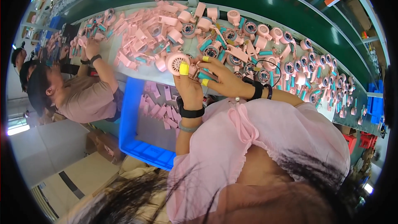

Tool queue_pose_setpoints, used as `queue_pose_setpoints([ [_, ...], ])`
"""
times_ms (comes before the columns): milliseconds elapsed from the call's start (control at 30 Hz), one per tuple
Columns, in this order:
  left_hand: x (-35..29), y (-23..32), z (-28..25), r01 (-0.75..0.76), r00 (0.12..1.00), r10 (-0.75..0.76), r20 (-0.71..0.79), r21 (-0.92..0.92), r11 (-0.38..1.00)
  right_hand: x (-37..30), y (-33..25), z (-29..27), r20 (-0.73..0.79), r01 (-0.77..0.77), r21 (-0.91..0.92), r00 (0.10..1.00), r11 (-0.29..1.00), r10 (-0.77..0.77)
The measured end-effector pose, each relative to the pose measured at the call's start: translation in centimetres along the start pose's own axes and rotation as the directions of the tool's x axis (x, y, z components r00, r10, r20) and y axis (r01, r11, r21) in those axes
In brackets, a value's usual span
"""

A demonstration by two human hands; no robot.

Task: Assembling the components of small portable hand fans on a factory production line.

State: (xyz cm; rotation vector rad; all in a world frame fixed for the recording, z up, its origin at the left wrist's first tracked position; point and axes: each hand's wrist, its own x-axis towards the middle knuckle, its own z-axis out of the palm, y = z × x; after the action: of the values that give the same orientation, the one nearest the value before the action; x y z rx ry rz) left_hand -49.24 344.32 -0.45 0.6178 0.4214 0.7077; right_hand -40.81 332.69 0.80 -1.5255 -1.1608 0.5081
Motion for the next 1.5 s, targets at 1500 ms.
queue_pose_setpoints([
  [1500, -1.9, 1.4, 0.8, -0.044, 0.974, 0.095, 0.206, -0.236, 0.971, -1.2, -1.3, -2.8, -0.02, 0.011, -0.046, 1.0, 0.999, -0.012],
])
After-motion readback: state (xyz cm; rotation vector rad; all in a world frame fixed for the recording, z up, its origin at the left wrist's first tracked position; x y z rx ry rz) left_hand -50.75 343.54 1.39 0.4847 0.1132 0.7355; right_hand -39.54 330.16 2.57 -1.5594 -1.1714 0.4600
